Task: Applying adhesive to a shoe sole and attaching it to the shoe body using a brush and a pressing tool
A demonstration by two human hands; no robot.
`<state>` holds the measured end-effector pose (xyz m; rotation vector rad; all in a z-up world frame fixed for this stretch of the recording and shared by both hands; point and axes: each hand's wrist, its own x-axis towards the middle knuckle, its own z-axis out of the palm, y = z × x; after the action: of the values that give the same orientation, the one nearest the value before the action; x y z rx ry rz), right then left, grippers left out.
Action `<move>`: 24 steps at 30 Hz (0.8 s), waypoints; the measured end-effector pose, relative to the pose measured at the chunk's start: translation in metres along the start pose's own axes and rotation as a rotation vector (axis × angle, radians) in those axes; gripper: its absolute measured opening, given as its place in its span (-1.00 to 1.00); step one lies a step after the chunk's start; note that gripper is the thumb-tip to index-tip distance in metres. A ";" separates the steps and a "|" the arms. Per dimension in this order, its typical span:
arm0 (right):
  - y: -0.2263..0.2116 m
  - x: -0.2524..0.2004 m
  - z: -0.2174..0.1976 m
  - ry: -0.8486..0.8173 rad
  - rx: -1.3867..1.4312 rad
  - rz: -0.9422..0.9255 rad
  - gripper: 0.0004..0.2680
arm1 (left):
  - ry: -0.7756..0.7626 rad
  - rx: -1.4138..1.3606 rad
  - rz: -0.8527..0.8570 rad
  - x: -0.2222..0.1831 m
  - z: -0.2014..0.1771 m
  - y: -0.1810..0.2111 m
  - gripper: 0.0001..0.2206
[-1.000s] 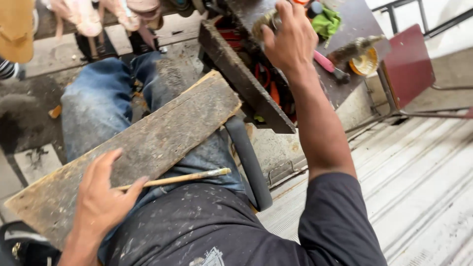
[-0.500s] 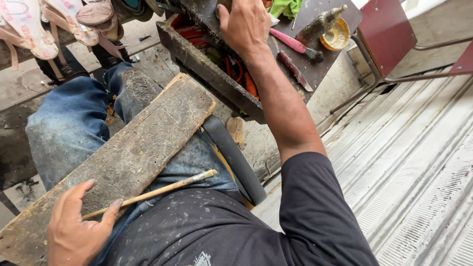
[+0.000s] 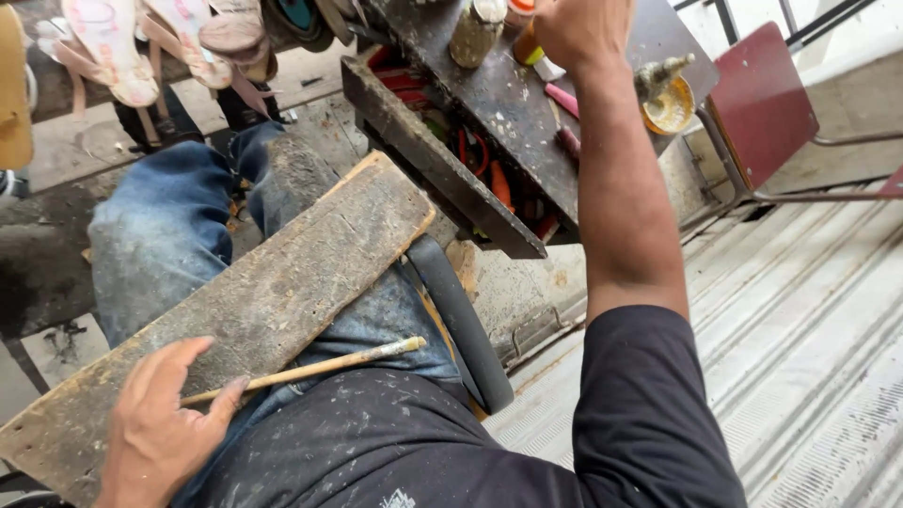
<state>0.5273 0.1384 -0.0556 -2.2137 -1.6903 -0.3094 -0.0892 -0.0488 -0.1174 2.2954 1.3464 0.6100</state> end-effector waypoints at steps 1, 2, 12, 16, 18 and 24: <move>-0.009 0.010 -0.011 -0.235 -0.031 -0.001 -0.68 | 0.007 -0.013 0.032 0.003 0.001 0.000 -0.53; -0.023 0.016 -0.021 -0.224 -0.028 -0.008 -0.68 | 0.019 -0.009 0.035 0.003 0.002 -0.002 -0.53; -0.049 0.054 0.008 -0.628 -0.277 0.130 -0.58 | -0.107 0.020 -0.282 -0.014 0.002 -0.017 -0.46; -0.036 0.052 0.009 -0.483 -0.162 0.158 -0.68 | -0.090 0.050 -0.318 -0.011 0.006 -0.018 -0.47; -0.043 0.052 -0.016 -0.390 -0.187 0.153 -0.69 | -0.095 0.058 -0.277 -0.007 0.002 -0.018 -0.44; -0.115 -0.012 -0.114 -0.128 -0.051 -0.086 -0.68 | 0.013 -0.073 -0.105 0.022 -0.010 0.006 -0.44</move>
<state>0.4171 0.1105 0.0602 -2.2439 -1.8679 -0.2394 -0.0816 -0.0309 -0.1025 2.1520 1.4173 0.6298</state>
